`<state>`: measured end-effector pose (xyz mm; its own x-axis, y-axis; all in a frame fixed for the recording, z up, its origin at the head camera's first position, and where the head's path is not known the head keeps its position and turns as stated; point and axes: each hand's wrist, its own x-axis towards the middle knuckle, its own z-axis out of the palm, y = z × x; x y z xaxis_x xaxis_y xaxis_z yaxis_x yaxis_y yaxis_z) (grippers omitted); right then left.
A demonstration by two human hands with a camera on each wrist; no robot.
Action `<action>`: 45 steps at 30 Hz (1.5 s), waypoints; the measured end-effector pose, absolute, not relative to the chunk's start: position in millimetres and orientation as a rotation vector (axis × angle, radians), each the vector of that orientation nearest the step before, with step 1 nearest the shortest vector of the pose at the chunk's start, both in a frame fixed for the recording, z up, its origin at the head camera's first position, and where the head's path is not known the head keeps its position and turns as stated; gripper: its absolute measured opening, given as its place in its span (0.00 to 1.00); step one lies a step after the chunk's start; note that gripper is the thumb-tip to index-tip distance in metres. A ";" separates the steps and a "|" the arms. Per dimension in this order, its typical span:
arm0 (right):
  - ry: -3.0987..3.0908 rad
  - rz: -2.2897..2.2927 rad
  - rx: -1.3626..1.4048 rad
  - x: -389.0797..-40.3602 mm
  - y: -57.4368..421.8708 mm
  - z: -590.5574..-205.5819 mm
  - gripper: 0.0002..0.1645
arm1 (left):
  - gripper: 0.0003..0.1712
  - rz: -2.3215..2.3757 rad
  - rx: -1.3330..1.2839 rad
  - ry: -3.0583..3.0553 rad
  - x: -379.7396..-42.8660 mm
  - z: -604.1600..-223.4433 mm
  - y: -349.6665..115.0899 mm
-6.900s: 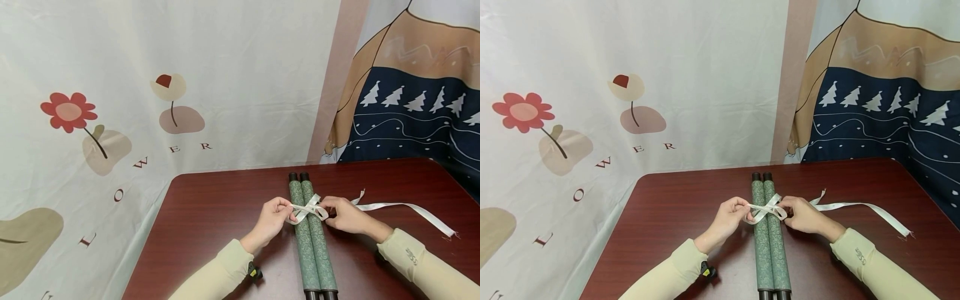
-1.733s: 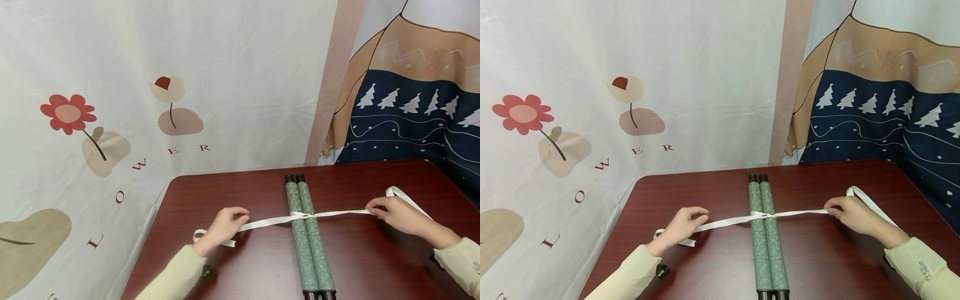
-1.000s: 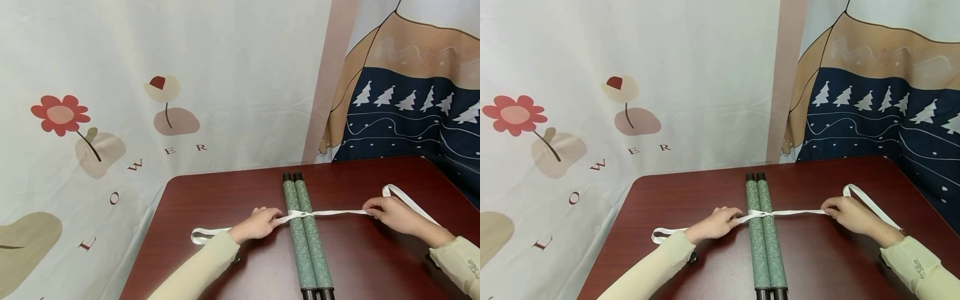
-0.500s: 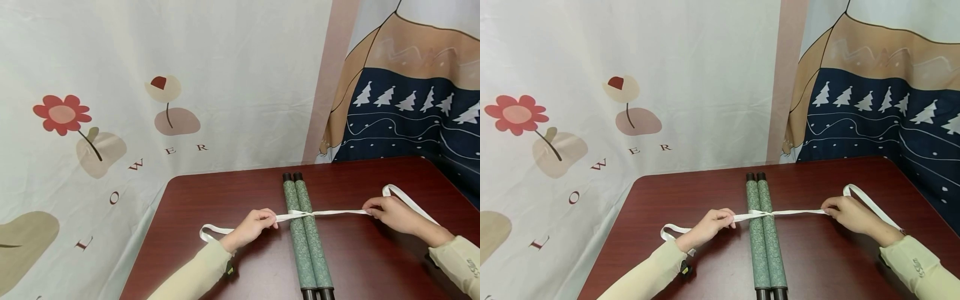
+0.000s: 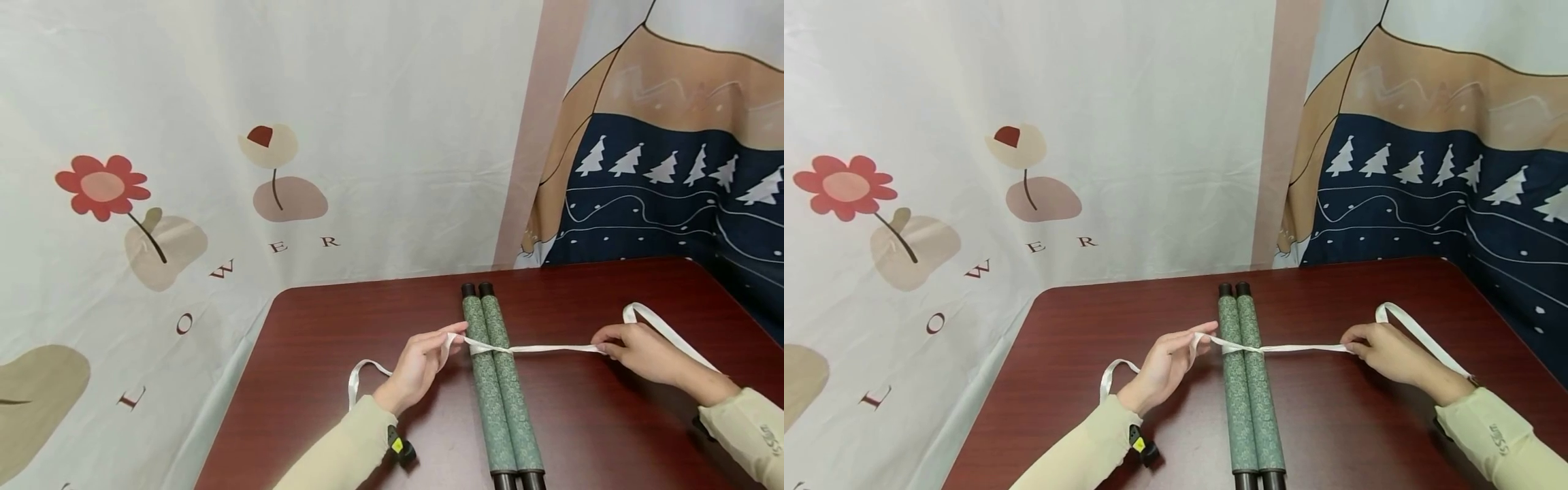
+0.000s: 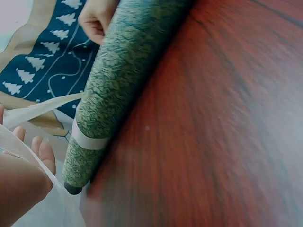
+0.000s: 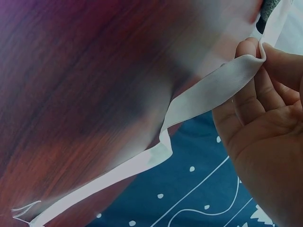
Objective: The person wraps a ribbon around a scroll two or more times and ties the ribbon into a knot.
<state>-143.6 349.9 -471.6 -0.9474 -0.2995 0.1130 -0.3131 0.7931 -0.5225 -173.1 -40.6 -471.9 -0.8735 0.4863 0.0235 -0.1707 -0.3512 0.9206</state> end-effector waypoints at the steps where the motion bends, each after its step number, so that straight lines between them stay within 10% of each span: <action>1: -2.950 0.867 0.506 -143.7 349.9 -472.1 0.08 | 0.20 2.274 0.403 1.478 -173.8 -471.7 -38.8; 45: -2.772 0.675 0.446 -133.8 368.2 -458.4 0.10 | 0.13 2.575 0.103 1.766 -184.9 -491.4 18.5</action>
<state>-133.8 368.2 -458.4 -0.9210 -0.2334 0.3120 -0.3507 0.8454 -0.4029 -184.9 18.5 -491.4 -0.9977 0.0514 0.0444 0.0229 -0.3608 0.9324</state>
